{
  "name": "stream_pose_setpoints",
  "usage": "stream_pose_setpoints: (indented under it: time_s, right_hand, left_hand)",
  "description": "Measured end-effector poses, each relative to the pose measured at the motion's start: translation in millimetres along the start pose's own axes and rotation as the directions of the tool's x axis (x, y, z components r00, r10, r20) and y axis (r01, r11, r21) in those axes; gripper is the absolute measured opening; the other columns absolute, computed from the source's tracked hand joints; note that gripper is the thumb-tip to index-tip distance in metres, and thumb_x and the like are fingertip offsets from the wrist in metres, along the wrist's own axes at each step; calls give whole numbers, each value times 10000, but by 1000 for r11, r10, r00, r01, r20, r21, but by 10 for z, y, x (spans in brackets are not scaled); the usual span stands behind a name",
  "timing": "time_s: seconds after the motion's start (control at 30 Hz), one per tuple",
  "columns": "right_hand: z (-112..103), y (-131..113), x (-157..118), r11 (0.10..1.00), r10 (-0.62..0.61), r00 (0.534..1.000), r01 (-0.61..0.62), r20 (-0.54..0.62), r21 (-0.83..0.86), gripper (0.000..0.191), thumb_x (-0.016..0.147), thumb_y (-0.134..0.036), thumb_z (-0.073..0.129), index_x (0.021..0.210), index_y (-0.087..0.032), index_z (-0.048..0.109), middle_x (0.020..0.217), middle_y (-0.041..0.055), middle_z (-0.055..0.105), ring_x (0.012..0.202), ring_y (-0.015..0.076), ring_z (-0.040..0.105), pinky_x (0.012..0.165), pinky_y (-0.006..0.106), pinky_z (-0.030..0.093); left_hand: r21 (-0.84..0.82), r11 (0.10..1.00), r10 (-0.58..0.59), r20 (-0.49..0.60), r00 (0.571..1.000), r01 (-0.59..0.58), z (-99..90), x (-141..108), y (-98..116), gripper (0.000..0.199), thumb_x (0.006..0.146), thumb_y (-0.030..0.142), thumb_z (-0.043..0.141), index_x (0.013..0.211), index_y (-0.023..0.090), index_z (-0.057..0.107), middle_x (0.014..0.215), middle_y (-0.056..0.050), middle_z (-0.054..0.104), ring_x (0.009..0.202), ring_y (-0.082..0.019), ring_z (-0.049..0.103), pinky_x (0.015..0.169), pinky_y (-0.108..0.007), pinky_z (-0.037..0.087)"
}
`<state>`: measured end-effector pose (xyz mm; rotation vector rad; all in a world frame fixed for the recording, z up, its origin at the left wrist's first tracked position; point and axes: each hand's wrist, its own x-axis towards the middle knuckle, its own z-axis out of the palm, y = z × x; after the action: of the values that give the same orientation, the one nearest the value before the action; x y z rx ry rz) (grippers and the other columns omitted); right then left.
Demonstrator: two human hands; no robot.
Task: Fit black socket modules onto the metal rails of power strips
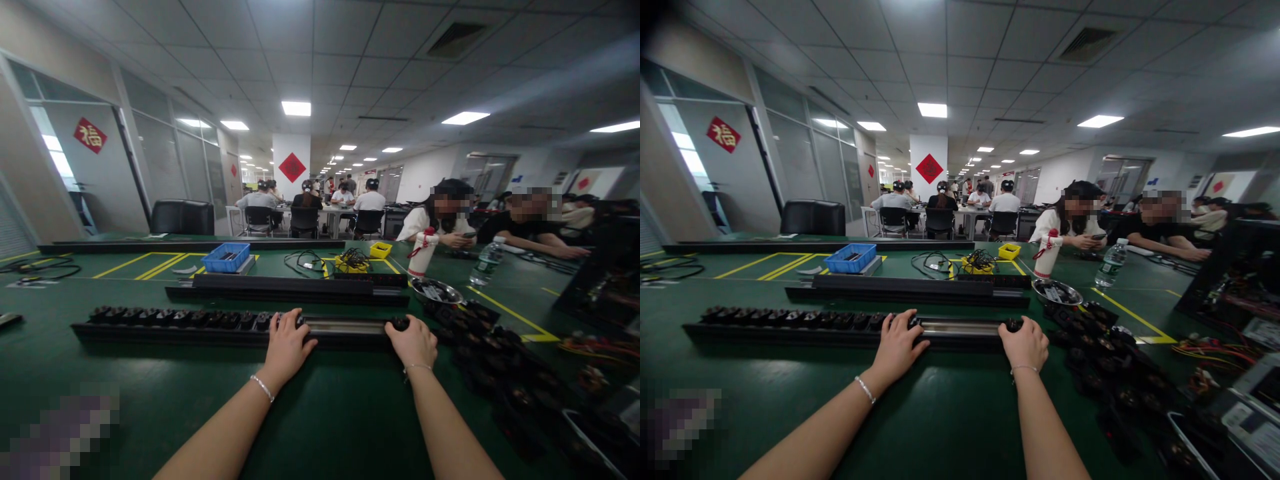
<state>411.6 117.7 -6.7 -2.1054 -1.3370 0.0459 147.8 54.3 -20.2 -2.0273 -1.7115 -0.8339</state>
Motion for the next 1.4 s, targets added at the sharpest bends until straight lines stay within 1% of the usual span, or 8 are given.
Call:
stream_pose_setpoints:
  time_s: [0.27,0.47,0.6,0.83,1.07,1.17,1.4]
  right_hand:
    - [14,-5,-11,999,23,999,-22,-24,28,608,678,-500,491,1209,-206,465,1243,107,483,1113,316,426,899,435,363]
    - [9,-6,-3,1000,24,1000,-24,-9,11,596,692,-491,480,1209,-194,467,1215,109,520,1075,305,464,885,423,374]
    - [-6,-3,16,999,46,999,-46,9,3,592,706,-484,463,1221,-192,457,1206,108,531,1055,318,476,856,429,392]
    - [-17,10,35,999,45,999,-45,26,2,579,716,-465,453,1225,-188,448,1184,116,540,1043,318,485,842,432,398]
    - [-31,34,56,997,54,998,-56,22,53,573,708,-449,473,1214,-181,454,1153,129,555,1046,308,491,837,429,404]
    - [-35,58,82,995,63,998,-65,30,71,560,709,-438,474,1204,-175,460,1125,124,573,1041,304,498,837,420,408]
    - [-7,92,126,993,78,996,-81,45,85,541,703,-439,486,1179,-180,478,1130,113,579,1036,302,512,839,401,417]
  left_hand:
    - [0,1000,-6,2,1000,6,-2,1,4,178,749,398,580,830,248,631,1243,-77,488,1155,-259,431,1042,-524,202]
    - [10,1000,-3,10,1000,3,0,1,5,183,747,399,584,846,253,633,1248,-74,484,1152,-260,433,1038,-525,210]
    - [1,1000,-5,6,1000,5,6,-1,2,182,753,397,577,844,251,632,1251,-78,480,1148,-258,437,1040,-526,204]
    - [5,1000,-2,7,1000,2,5,-1,2,190,756,401,571,856,251,630,1251,-84,477,1152,-261,433,1040,-529,203]
    - [-1,1000,-2,1,1000,2,-1,4,2,180,746,396,581,841,251,632,1247,-77,484,1156,-265,429,1040,-530,207]
    - [-1,1000,0,2,1000,0,1,3,0,179,748,397,579,836,249,630,1251,-79,481,1156,-264,430,1041,-530,203]
    - [-16,1000,-5,-2,1000,5,-5,1,4,170,739,387,589,831,250,630,1245,-75,490,1154,-269,434,1037,-530,210]
